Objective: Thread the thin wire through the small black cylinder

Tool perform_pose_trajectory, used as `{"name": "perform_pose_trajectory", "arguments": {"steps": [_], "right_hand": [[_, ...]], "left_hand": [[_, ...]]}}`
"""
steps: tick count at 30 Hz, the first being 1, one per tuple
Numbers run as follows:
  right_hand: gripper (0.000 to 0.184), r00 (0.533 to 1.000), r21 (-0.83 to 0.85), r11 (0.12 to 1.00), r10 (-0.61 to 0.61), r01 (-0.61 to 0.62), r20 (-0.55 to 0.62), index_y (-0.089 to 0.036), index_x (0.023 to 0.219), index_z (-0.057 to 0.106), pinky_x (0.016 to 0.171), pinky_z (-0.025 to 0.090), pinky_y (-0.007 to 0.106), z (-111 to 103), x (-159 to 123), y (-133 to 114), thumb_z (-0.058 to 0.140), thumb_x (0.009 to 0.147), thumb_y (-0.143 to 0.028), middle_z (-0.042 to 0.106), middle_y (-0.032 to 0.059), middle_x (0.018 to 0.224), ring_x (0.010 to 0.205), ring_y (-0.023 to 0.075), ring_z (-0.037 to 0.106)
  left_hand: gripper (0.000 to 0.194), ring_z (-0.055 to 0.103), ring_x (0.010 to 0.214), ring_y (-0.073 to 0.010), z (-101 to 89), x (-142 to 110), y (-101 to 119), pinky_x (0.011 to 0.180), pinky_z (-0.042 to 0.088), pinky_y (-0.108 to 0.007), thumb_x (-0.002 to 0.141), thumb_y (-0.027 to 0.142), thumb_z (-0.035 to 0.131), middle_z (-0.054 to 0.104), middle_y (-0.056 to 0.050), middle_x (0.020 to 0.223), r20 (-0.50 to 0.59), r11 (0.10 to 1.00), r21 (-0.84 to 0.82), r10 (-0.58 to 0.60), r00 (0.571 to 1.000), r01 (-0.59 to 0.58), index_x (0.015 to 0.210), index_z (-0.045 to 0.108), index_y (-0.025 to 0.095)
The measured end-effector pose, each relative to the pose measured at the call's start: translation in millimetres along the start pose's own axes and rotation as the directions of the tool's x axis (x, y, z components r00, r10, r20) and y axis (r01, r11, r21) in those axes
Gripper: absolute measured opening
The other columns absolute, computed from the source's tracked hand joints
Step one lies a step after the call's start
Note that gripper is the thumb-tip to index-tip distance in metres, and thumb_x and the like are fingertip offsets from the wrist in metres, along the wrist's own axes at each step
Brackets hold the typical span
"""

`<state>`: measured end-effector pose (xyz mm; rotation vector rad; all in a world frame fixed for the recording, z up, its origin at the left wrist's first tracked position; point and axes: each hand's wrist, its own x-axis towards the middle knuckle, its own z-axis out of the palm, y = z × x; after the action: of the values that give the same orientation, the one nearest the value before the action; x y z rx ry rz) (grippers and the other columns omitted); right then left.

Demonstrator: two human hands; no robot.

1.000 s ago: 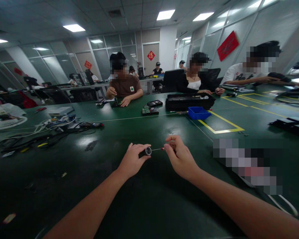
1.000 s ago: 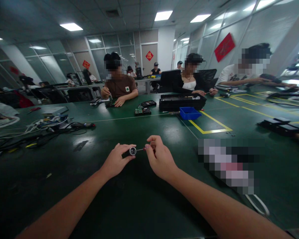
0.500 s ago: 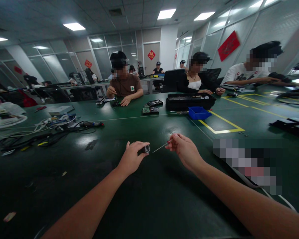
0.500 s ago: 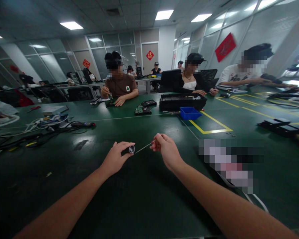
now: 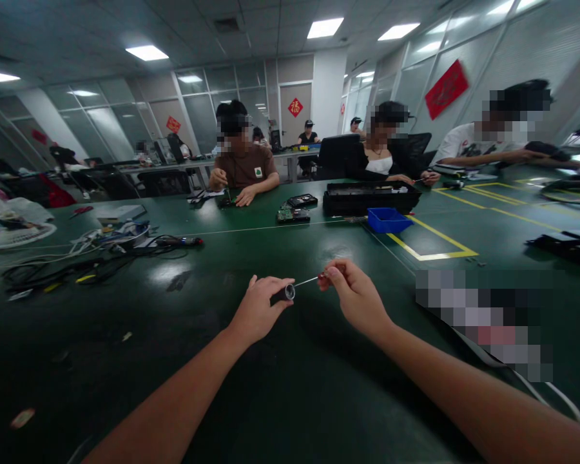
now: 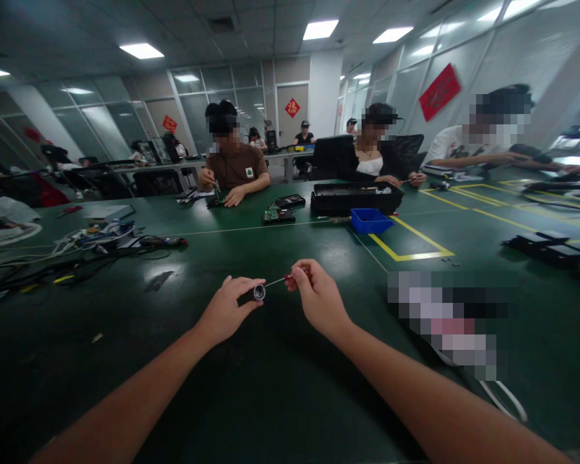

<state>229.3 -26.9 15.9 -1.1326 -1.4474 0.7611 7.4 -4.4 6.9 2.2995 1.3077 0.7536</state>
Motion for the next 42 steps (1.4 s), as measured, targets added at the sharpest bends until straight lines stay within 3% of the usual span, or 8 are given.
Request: {"name": "perform_pose_trajectory", "arguments": {"steps": [13, 20, 28, 42], "right_hand": [[0.017, 0.998, -0.114, 0.993, -0.039, 0.045, 0.047, -0.023, 0.1, 0.057, 0.079, 0.052, 0.037, 0.1, -3.6, -1.8, 0.046, 0.1, -0.037, 0.07, 0.0029, 0.086, 0.084, 0.0199, 0.069], [0.02, 1.0, -0.046, 0.999, 0.009, -0.009, 0.01, -0.023, 0.097, 0.057, 0.079, 0.053, 0.038, -0.9, -2.5, -2.9, 0.046, 0.1, -0.039, 0.07, 0.0036, 0.085, 0.081, 0.0203, 0.069], [0.019, 0.998, -0.037, 0.999, -0.022, 0.025, 0.059, -0.024, 0.098, 0.057, 0.079, 0.052, 0.037, 2.0, -4.4, -2.1, 0.047, 0.101, -0.039, 0.069, 0.002, 0.085, 0.082, 0.0197, 0.068], [0.02, 0.999, -0.033, 0.999, -0.03, 0.031, 0.033, -0.024, 0.101, 0.061, 0.08, 0.054, 0.038, 1.4, -6.5, -6.6, 0.053, 0.098, -0.042, 0.072, 0.0031, 0.088, 0.083, 0.0202, 0.07]], "left_hand": [[0.042, 0.056, 0.119, -0.0237, 1.2, 1.3, -2.3, 0.119, 0.023, -0.06, 0.09, 0.019, 0.065, 0.064, -0.003, 0.124, -0.039, 1.0, 0.018, 0.013, 0.999, -0.012, 0.13, 0.061, 0.031], [0.042, 0.056, 0.12, -0.0252, 1.5, 1.0, -4.7, 0.117, 0.029, -0.058, 0.091, 0.022, 0.065, 0.063, -0.003, 0.127, -0.05, 1.0, 0.013, 0.014, 0.999, -0.013, 0.132, 0.06, 0.031], [0.042, 0.056, 0.12, -0.0244, 2.0, 2.0, -4.8, 0.118, 0.028, -0.057, 0.09, 0.021, 0.066, 0.064, -0.003, 0.128, -0.062, 1.0, 0.022, 0.014, 0.998, -0.013, 0.13, 0.06, 0.031], [0.042, 0.056, 0.119, -0.0254, 2.4, -0.1, -2.4, 0.117, 0.029, -0.057, 0.091, 0.025, 0.065, 0.064, -0.003, 0.127, -0.043, 1.0, 0.024, 0.009, 0.999, -0.008, 0.132, 0.059, 0.031]]}}
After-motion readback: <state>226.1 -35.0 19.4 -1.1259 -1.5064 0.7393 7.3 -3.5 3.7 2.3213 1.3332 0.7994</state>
